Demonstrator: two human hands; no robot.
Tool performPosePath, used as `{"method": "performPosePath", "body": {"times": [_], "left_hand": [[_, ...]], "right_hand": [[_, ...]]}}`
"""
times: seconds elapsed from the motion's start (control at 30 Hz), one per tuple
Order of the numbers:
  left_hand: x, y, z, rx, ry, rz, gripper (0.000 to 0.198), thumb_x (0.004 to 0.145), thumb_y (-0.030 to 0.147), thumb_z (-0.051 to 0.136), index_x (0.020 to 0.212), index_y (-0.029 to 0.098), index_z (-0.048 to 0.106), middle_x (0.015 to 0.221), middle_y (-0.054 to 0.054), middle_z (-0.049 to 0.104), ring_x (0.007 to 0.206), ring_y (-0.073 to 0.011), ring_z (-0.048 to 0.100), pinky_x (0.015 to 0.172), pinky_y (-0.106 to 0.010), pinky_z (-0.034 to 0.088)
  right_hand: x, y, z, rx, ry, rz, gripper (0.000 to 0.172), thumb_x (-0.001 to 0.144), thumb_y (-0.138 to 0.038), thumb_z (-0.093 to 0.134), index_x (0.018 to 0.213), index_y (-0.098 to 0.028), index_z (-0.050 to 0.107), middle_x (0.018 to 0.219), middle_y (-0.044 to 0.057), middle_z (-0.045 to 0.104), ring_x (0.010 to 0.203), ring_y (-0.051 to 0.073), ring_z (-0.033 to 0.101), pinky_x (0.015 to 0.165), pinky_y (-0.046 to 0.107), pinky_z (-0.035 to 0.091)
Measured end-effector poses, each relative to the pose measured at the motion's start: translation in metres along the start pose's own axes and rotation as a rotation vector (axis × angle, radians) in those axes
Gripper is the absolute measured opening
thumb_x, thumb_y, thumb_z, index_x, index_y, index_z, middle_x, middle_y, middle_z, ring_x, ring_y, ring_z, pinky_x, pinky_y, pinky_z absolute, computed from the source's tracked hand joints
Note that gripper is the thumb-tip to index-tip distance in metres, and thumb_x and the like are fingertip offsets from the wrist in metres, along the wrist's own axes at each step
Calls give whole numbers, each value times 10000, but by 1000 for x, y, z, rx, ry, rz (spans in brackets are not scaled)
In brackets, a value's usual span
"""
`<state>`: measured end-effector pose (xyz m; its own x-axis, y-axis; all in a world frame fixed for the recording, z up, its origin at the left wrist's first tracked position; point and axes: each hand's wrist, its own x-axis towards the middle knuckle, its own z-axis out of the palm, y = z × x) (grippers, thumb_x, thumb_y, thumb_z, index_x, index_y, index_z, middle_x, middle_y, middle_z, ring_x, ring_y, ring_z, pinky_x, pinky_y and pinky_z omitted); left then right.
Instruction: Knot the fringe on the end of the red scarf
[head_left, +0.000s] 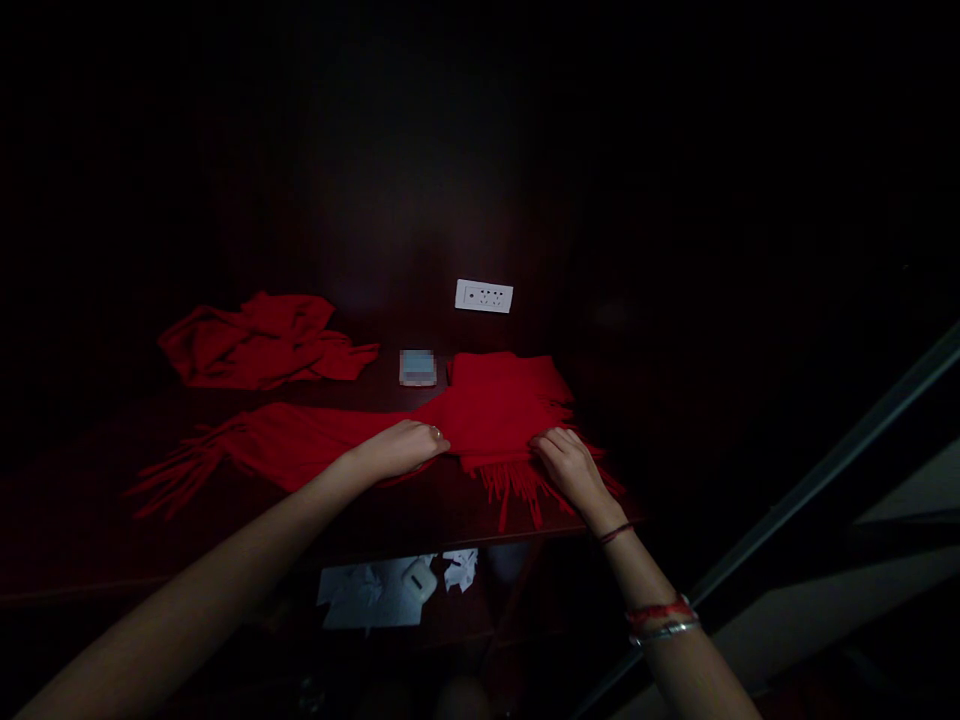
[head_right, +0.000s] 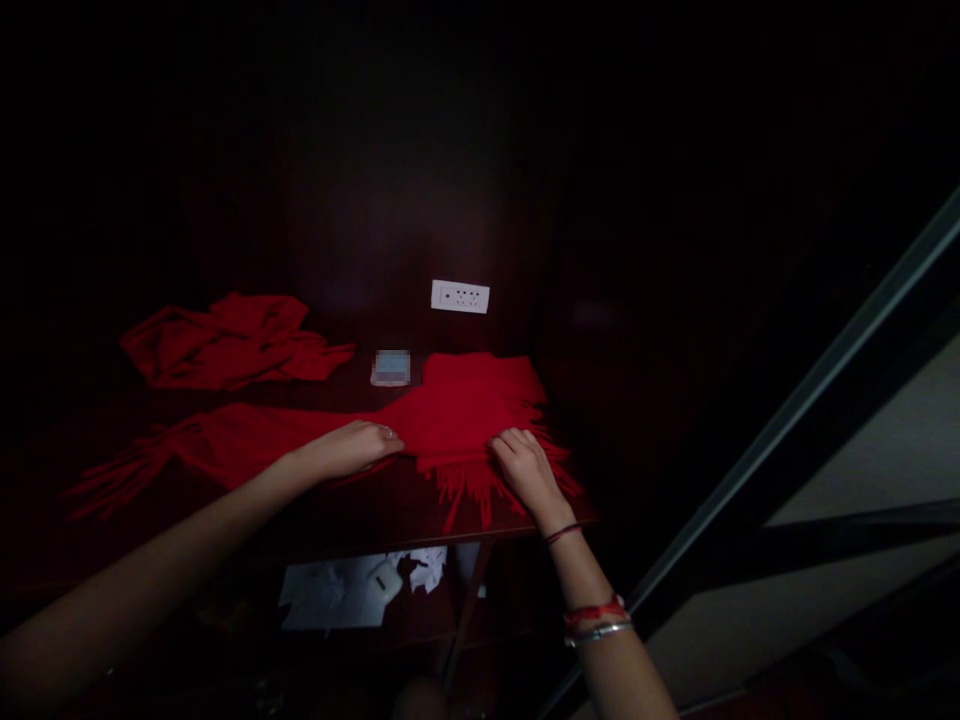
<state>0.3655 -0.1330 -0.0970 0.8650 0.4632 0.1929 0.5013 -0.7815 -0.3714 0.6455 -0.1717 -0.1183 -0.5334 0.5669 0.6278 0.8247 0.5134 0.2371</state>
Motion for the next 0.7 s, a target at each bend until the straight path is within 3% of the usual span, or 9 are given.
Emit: {"method": "performPosePath", "body": {"times": [0.3, 0.43, 0.7], "left_hand": [[-4, 12, -1, 99, -10, -49, 322, 748, -27, 348, 976, 142, 501, 740, -55, 604, 606, -146, 583, 525, -231, 393], [-6, 13, -3, 99, -28, -77, 295, 752, -15, 358, 955, 143, 502, 737, -53, 601, 591, -151, 583, 507, -232, 400], [0, 23, -7, 91, 68, -32, 175, 795, 80, 399, 880, 160, 530, 1006, -85, 542, 878, -182, 550, 596, -236, 437]], "right_hand": [[-3, 4, 1, 4, 14, 8, 191, 809, -142, 413, 904, -170, 577, 747, 47, 556, 704, 152, 446, 670, 275, 316], [-3, 3, -2, 22, 2, 7, 178, 804, -150, 427, 882, -172, 585, 758, 46, 555, 705, 151, 442, 664, 275, 323], [-4, 2, -3, -1, -10, 6, 200, 806, -131, 411, 906, -176, 578, 782, 51, 559, 718, 158, 443, 671, 284, 326]]}}
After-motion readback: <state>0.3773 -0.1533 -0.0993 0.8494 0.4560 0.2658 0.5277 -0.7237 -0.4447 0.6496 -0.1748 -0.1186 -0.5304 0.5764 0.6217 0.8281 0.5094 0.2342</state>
